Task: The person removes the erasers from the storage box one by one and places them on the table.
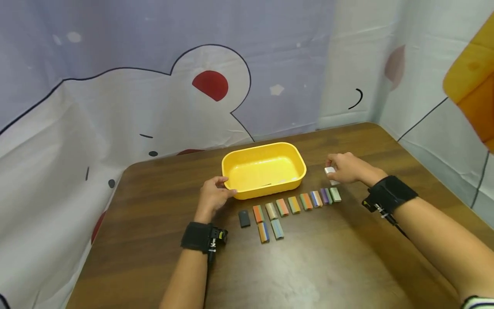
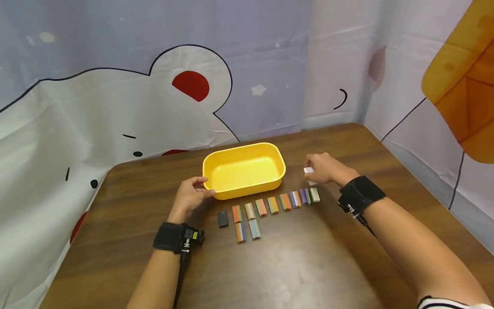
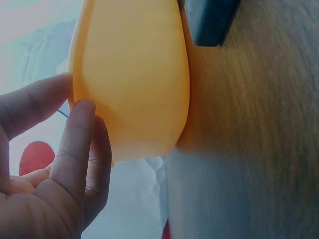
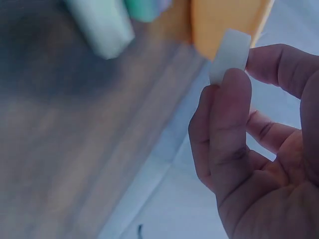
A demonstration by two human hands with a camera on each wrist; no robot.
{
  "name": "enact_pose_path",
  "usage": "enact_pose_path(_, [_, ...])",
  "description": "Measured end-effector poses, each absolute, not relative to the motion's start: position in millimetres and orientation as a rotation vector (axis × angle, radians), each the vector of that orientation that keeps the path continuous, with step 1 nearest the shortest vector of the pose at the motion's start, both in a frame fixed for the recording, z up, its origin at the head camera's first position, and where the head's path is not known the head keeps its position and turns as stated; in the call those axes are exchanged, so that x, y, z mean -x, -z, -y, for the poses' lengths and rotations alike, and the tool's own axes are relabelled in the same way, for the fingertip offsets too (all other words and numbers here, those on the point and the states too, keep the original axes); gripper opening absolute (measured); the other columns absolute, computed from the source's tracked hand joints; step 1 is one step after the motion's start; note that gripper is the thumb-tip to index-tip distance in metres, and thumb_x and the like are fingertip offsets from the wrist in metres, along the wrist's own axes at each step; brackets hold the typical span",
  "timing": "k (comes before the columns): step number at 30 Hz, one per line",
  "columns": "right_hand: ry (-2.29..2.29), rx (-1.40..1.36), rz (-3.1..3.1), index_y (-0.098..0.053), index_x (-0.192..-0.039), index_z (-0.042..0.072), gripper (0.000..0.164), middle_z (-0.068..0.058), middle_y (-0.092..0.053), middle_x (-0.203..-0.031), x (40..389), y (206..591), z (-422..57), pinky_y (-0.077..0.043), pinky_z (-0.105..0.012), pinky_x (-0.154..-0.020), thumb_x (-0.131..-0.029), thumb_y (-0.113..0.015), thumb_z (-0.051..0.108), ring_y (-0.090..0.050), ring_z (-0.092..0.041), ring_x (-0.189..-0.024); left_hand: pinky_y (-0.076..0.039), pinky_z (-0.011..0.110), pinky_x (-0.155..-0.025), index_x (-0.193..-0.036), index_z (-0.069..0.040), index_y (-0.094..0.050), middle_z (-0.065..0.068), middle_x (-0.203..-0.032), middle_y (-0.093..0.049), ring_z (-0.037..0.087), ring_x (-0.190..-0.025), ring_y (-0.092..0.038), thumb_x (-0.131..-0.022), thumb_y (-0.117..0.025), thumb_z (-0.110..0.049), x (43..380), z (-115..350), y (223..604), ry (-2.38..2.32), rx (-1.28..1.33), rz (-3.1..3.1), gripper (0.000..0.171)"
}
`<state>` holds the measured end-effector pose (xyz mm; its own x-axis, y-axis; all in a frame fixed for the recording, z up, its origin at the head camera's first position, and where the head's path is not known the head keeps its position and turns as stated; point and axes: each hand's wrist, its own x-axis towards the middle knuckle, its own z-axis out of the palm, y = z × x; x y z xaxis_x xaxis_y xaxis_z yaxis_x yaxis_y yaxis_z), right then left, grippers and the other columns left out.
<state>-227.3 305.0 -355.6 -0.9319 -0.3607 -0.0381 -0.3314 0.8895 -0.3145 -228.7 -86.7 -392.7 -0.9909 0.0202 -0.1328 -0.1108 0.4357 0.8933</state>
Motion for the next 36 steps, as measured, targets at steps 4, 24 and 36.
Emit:
enact_pose_path(4, [0.498,0.531,-2.939,-0.059,-0.102,-0.002,0.024,-0.002,-0.053,-0.071,219,369,-318,-0.043,-0.036,-0.058,-0.086,-0.067,0.014,-0.048,-0.017,-0.063,-0.050,0.036,-0.079,-0.129,-0.004,-0.057,0.014,-0.118,-0.059,0.026,-0.100,-0.061,-0.081,-0.079,-0.011,226,90,392,-1.587,0.105,-2.554,0.053])
enact_pose_path(24, [0.600,0.490,-2.901,-0.058,-0.098,-0.002,0.022,0.002,-0.052,-0.064,207,407,-334,-0.042,-0.032,-0.054,-0.082,-0.066,0.011,-0.053,-0.012,-0.053,-0.050,0.038,-0.084,-0.130,-0.006,-0.057,0.012,-0.123,-0.057,0.026,-0.103,-0.061,-0.082,-0.078,-0.012,225,93,392,-1.556,0.139,-2.549,0.053])
enact_pose_path(36, [0.628,0.448,-2.869,-0.057,-0.102,-0.005,0.024,0.001,-0.054,-0.062,204,410,-331,-0.042,-0.031,-0.052,-0.085,-0.064,0.009,-0.053,-0.013,-0.052,-0.051,0.038,-0.082,-0.130,-0.006,-0.058,0.013,-0.123,-0.057,0.026,-0.103,-0.062,-0.082,-0.078,-0.012,224,93,391,-1.551,0.138,-2.561,0.052])
